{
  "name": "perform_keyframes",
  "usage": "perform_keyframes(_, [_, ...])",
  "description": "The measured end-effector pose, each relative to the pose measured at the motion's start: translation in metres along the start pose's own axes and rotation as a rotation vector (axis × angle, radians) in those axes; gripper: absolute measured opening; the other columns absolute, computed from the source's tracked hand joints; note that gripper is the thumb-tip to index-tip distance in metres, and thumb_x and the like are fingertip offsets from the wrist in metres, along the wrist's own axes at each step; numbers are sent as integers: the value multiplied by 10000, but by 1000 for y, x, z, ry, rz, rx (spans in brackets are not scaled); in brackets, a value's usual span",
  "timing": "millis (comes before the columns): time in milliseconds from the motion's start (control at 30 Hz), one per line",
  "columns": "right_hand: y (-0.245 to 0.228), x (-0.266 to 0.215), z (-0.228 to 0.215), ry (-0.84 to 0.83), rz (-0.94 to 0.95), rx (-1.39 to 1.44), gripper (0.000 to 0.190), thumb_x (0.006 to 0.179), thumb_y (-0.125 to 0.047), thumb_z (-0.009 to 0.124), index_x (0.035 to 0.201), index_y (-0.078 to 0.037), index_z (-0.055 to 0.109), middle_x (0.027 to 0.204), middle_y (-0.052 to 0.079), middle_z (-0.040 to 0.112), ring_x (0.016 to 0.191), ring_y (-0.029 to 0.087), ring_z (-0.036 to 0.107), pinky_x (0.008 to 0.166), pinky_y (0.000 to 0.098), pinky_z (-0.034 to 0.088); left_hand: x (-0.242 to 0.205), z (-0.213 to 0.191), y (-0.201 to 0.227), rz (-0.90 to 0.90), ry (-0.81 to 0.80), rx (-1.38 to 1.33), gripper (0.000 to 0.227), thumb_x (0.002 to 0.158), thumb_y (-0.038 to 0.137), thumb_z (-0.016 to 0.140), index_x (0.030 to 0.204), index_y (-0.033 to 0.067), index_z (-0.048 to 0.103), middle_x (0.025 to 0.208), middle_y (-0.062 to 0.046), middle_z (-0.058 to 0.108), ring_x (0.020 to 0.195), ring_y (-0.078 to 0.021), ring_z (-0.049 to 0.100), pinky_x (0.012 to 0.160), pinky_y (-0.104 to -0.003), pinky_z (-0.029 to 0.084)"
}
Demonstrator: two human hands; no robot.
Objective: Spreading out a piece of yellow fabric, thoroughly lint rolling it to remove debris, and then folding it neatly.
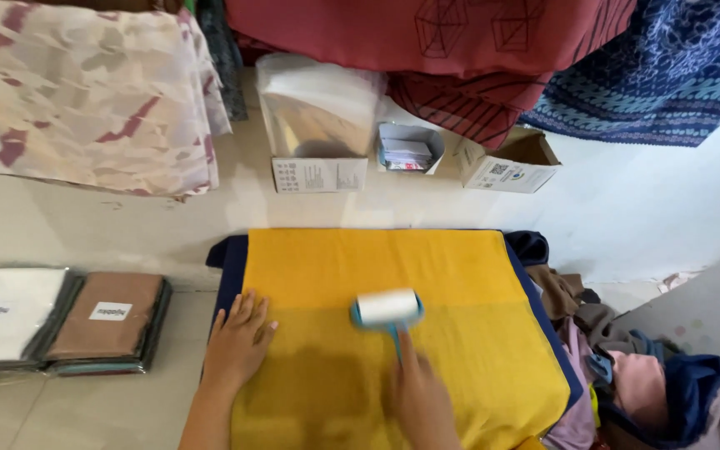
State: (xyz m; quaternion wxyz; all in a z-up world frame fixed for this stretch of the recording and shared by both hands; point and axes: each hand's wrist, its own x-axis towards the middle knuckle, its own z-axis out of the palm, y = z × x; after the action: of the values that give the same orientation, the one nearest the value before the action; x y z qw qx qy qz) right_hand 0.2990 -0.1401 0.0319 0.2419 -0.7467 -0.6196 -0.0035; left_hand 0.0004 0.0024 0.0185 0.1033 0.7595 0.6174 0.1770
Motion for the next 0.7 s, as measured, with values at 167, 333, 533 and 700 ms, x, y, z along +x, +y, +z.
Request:
perform_keyframes(167, [220,-126,169,124,-120,265,668,797,-170,693,1444,-134,536,1028,62,738,748,196,766,630,266,605,0,8,-4,36,56,40,610,964,504,488,1511,236,463,1670,35,328,1547,-186,262,1201,-451,258])
perform_keyframes(333, [123,-74,13,250,-90,67,655,780,-143,673,1426,-173,573,601,79,650,389,247,538,382,361,434,-2,4,0,39,76,25,608,959,526,492,1510,268,478,1670,39,337,1547,-177,275,1201,-449,264])
perform_keyframes(533, [56,87,-9,148,-20,-53,598,902,-163,597,1486,-137,471,910,145,698,674,378,643,534,485,480,-6,3,5,37,87,60,596,968,518,463,1496,246,498,1655,22,374,1549,-190,293,1200,-458,287])
perform_keyframes(700, [53,194,21,116,36,-46,520,969,-277,557,1468,-184,441,833,185,681,706,403,663,587,518,524,-6,-4,11,-30,22,101,610,978,551,406,1527,289,443,1669,73,332,1556,-123,255,1215,-407,255])
